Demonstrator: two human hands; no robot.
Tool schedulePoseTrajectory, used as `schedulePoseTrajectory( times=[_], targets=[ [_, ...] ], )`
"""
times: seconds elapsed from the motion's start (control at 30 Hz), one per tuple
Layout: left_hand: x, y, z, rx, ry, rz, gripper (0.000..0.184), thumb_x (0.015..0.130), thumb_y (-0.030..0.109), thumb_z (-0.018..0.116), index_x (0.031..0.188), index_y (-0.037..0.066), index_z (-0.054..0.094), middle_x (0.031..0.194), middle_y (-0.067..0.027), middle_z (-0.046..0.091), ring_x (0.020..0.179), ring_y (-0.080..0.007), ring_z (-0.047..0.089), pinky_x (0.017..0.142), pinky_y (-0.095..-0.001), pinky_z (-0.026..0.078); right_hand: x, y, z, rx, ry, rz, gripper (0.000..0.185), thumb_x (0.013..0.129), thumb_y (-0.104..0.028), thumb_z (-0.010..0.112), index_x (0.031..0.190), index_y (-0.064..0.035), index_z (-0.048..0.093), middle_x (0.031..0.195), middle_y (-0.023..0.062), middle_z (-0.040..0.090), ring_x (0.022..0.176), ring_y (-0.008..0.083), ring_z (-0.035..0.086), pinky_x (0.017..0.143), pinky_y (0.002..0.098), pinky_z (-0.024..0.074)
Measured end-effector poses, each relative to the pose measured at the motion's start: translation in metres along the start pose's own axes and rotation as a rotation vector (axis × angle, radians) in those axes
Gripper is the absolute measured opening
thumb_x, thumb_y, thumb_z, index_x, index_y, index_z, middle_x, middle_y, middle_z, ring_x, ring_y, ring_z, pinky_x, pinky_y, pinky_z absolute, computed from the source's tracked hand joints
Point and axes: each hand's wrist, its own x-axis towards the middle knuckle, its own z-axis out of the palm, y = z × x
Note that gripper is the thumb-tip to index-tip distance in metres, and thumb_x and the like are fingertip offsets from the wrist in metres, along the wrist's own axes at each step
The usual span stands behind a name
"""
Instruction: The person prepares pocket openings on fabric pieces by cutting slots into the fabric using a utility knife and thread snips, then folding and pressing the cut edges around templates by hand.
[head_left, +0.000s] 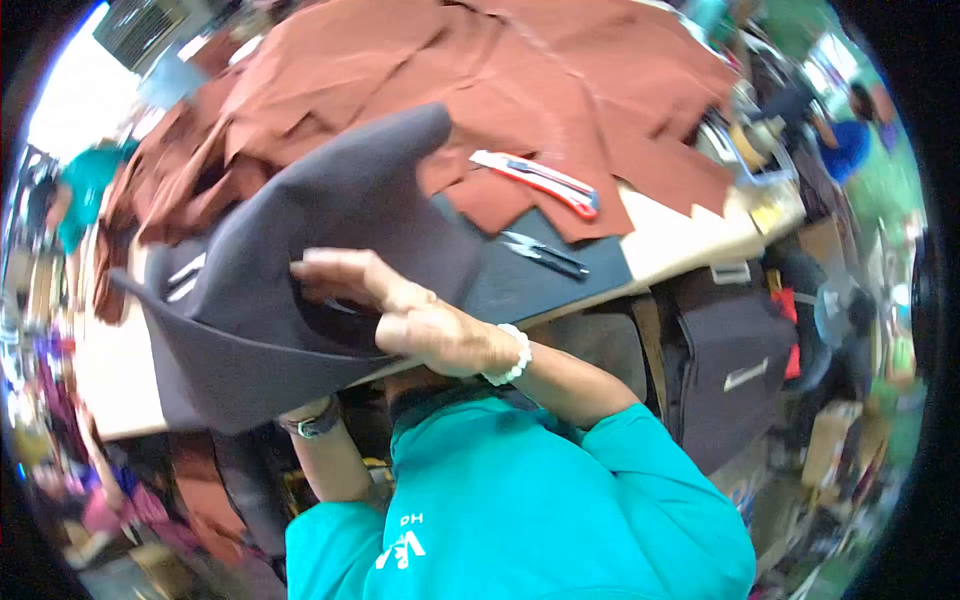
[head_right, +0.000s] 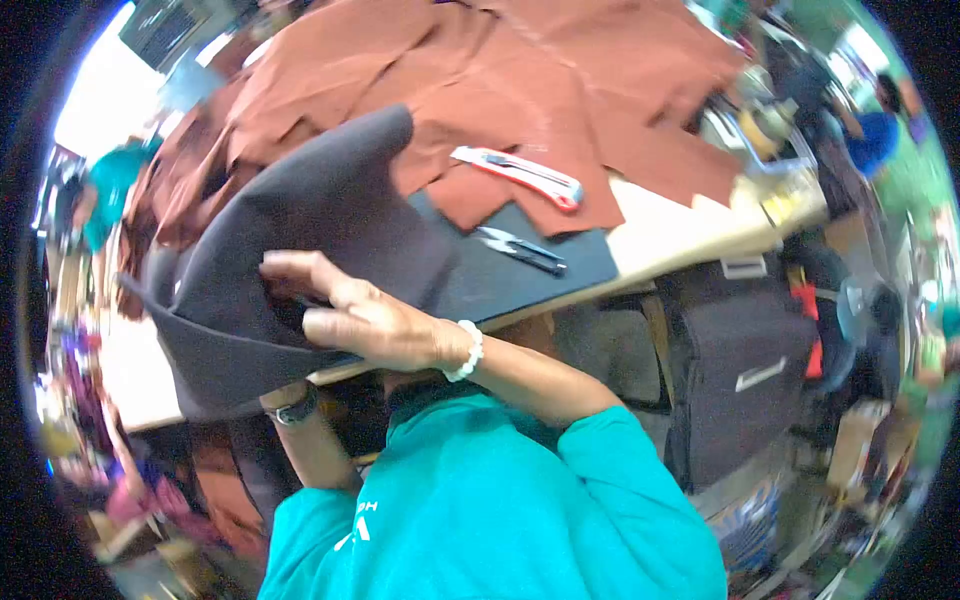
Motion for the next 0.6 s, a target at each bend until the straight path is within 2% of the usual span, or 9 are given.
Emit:
schedulePoseTrajectory(
  times=[0.03, 0.07, 0.13, 0.27, 0.37, 0.43, 0.5, 0.57, 0.6],
  targets=[
    [-0.008, 0.013, -0.011, 0.149, 0.076, 0.057, 0.060, 0.078, 0.035, 0.053, 0.127, 0.003, 0.042, 0.129, -0.0188, 0.043, 0.120, -0.0351, 0.041, 0.101, -0.0478, 0.032, 0.015, 0.012, 0.006, 0.117, -0.005, -0.034, 0.089, 0.082, -0.060, 0.049, 0.143, -0.0036, 0.016, 0.144, 0.0157, 0.028, 0.134, 0.0273, 0.025, 0.110, 0.0398, 0.0159],
    [-0.016, 0.025, -0.019, 0.361, 0.140, 0.085, 0.060, 0.077, 0.034, 0.055, 0.126, 0.002, 0.043, 0.128, -0.0188, 0.044, 0.120, -0.0353, 0.041, 0.102, -0.0476, 0.031, 0.022, 0.020, 0.008, 0.165, -0.028, 0.016, 0.082, 0.088, -0.054, 0.044, 0.145, -0.0068, 0.009, 0.142, 0.0156, 0.029, 0.132, 0.0270, 0.027, 0.110, 0.0406, 0.0166],
    [-0.027, 0.039, -0.033, 0.828, 0.218, 0.064, 0.059, 0.075, 0.031, 0.059, 0.124, 0.002, 0.044, 0.127, -0.0187, 0.045, 0.120, -0.0358, 0.041, 0.102, -0.0472, 0.030, 0.028, 0.037, 0.017, 0.260, 0.067, 0.009, 0.088, 0.086, -0.059, 0.044, 0.144, -0.0027, 0.010, 0.143, 0.0144, 0.028, 0.133, 0.0255, 0.025, 0.110, 0.0405, 0.0154],
    [-0.017, 0.029, -0.034, 1.553, 0.023, 0.035, 0.059, 0.070, 0.025, 0.066, 0.121, 0.002, 0.048, 0.124, -0.0187, 0.048, 0.119, -0.0368, 0.041, 0.104, -0.0465, 0.027, -0.001, 0.064, -0.015, 0.243, 0.280, 0.311, 0.077, 0.091, -0.054, 0.040, 0.142, -0.0005, 0.018, 0.147, 0.0125, 0.024, 0.134, 0.0226, 0.023, 0.111, 0.0368, 0.0130],
    [-0.005, 0.001, -0.018, 1.639, -0.248, 0.197, 0.057, 0.069, 0.024, 0.070, 0.118, 0.002, 0.052, 0.121, -0.0191, 0.051, 0.118, -0.0384, 0.041, 0.105, -0.0472, 0.026, -0.026, 0.059, -0.038, 0.217, 0.468, 0.366, 0.077, 0.091, -0.059, 0.036, 0.140, -0.0015, 0.024, 0.142, 0.0152, 0.031, 0.128, 0.0249, 0.034, 0.108, 0.0370, 0.0232],
    [-0.007, -0.023, -0.017, 1.783, -0.273, 0.355, 0.055, 0.073, 0.027, 0.066, 0.119, 0.002, 0.051, 0.122, -0.0190, 0.051, 0.118, -0.0371, 0.041, 0.105, -0.0486, 0.026, -0.032, 0.033, -0.043, 0.187, 0.521, 0.375, 0.068, 0.092, -0.043, 0.048, 0.140, -0.0023, 0.024, 0.137, 0.0187, 0.037, 0.119, 0.0259, 0.046, 0.098, 0.0364, 0.0389],
    [-0.009, -0.038, -0.012, 1.682, -0.184, 0.431, 0.045, 0.079, 0.024, 0.058, 0.118, 0.002, 0.052, 0.121, -0.0189, 0.052, 0.118, -0.0371, 0.043, 0.104, -0.0495, 0.026, -0.033, 0.023, -0.048, 0.020, 0.518, 0.396, 0.066, 0.092, -0.041, 0.048, 0.141, -0.0029, 0.023, 0.138, 0.0185, 0.036, 0.118, 0.0264, 0.046, 0.096, 0.0364, 0.0404],
    [-0.010, -0.053, -0.009, 1.696, -0.085, 0.609, 0.040, 0.081, 0.020, 0.055, 0.116, 0.001, 0.054, 0.118, -0.0194, 0.053, 0.116, -0.0377, 0.045, 0.104, -0.0498, 0.026, -0.026, 0.016, -0.045, -0.148, 0.501, 0.426, 0.072, 0.088, -0.027, 0.059, 0.141, -0.0003, 0.021, 0.139, 0.0213, 0.033, 0.120, 0.0272, 0.044, 0.099, 0.0382, 0.0376],
    [-0.006, -0.048, 0.004, 1.546, 0.016, 0.351, 0.034, 0.088, 0.020, 0.048, 0.114, 0.000, 0.055, 0.113, -0.0197, 0.056, 0.112, -0.0387, 0.049, 0.105, -0.0495, 0.025, -0.023, 0.018, -0.043, -0.249, 0.468, 0.412, 0.072, 0.086, -0.023, 0.061, 0.141, 0.0003, 0.020, 0.139, 0.0215, 0.032, 0.120, 0.0270, 0.044, 0.099, 0.0383, 0.0374]
  ],
)
